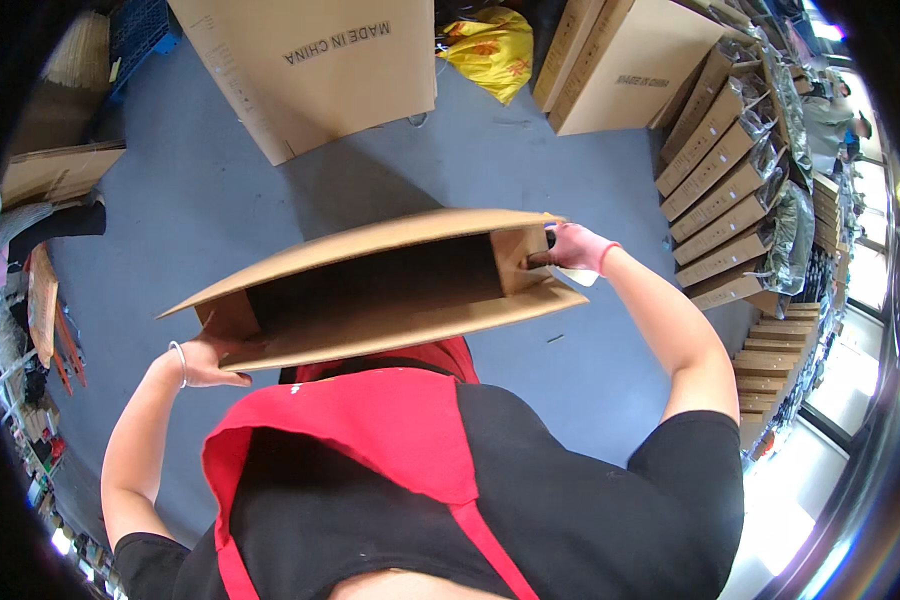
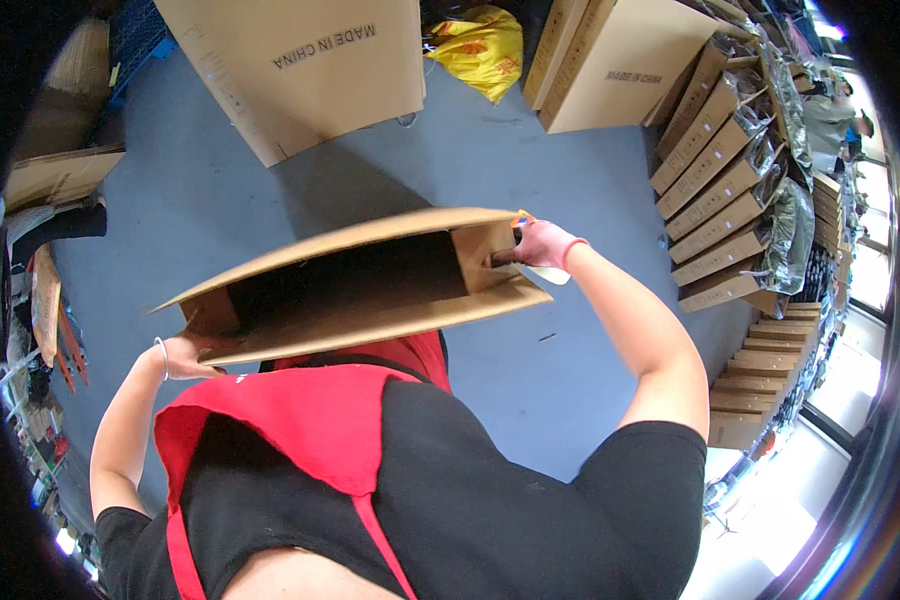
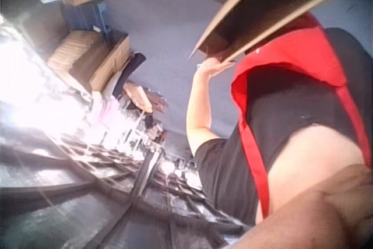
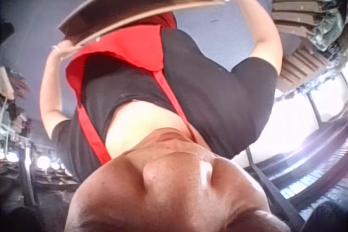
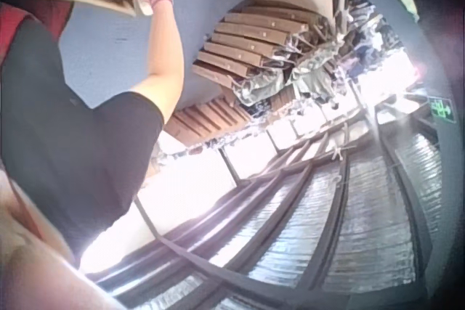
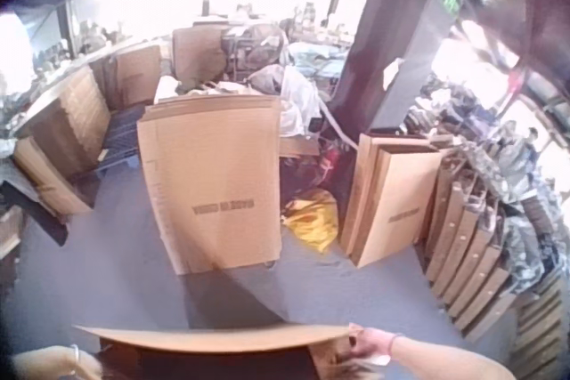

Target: The person assembles flat cardboard sheets into boxes and seals them with packing tape using a handheld dispenser. The person repeatedly folds the flaps and applies tape to the seams, then places the finished boxes upright in a stack.

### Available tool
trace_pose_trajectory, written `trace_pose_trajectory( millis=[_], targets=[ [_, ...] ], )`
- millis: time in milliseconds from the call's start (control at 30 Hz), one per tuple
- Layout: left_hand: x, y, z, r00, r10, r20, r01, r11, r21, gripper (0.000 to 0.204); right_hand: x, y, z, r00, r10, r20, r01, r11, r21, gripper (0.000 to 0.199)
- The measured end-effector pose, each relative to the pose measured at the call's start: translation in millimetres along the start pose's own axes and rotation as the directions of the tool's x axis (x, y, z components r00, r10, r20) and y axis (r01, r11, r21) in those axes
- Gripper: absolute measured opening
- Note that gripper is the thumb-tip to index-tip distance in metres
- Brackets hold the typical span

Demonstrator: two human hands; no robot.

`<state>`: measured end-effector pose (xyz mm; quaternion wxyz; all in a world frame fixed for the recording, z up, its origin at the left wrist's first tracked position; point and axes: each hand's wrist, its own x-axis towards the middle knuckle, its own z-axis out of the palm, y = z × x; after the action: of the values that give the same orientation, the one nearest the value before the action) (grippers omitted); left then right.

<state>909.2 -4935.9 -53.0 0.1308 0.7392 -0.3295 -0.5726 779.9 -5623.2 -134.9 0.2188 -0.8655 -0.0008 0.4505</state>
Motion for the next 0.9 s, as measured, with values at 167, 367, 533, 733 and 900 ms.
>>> trace_pose_trajectory(
  millis=[167, 367, 533, 733, 900],
  targets=[
    [6.7, -18.2, -0.6, 0.808, 0.344, -0.478, -0.089, 0.874, 0.478, 0.057, 17.9, -32.0, -11.5, 0.996, 0.061, 0.071, -0.047, 0.983, -0.179, 0.054],
    [85.5, -36.2, 18.5, 0.395, 0.743, -0.541, -0.035, 0.6, 0.799, 0.042, 9.1, -1.8, 35.6, 0.839, 0.441, 0.319, -0.439, 0.202, 0.876, 0.032],
    [101.4, 10.9, 53.4, 0.868, 0.145, -0.475, 0.085, 0.899, 0.429, 0.116, -44.1, -28.7, 3.7, 0.913, 0.408, 0.029, -0.239, 0.473, 0.848, 0.04],
    [90.4, 11.6, 52.4, 0.65, 0.354, -0.673, 0.084, 0.846, 0.526, 0.118, -43.9, -111.1, -140.1, 0.77, 0.04, -0.637, 0.292, 0.865, 0.408, 0.024],
    [89.1, -4.9, 72.2, 0.52, 0.386, -0.762, 0.072, 0.869, 0.49, 0.12, 28.9, -296.4, -82.1, 0.79, -0.609, -0.072, 0.523, 0.731, -0.437, 0.062]
  ],
)
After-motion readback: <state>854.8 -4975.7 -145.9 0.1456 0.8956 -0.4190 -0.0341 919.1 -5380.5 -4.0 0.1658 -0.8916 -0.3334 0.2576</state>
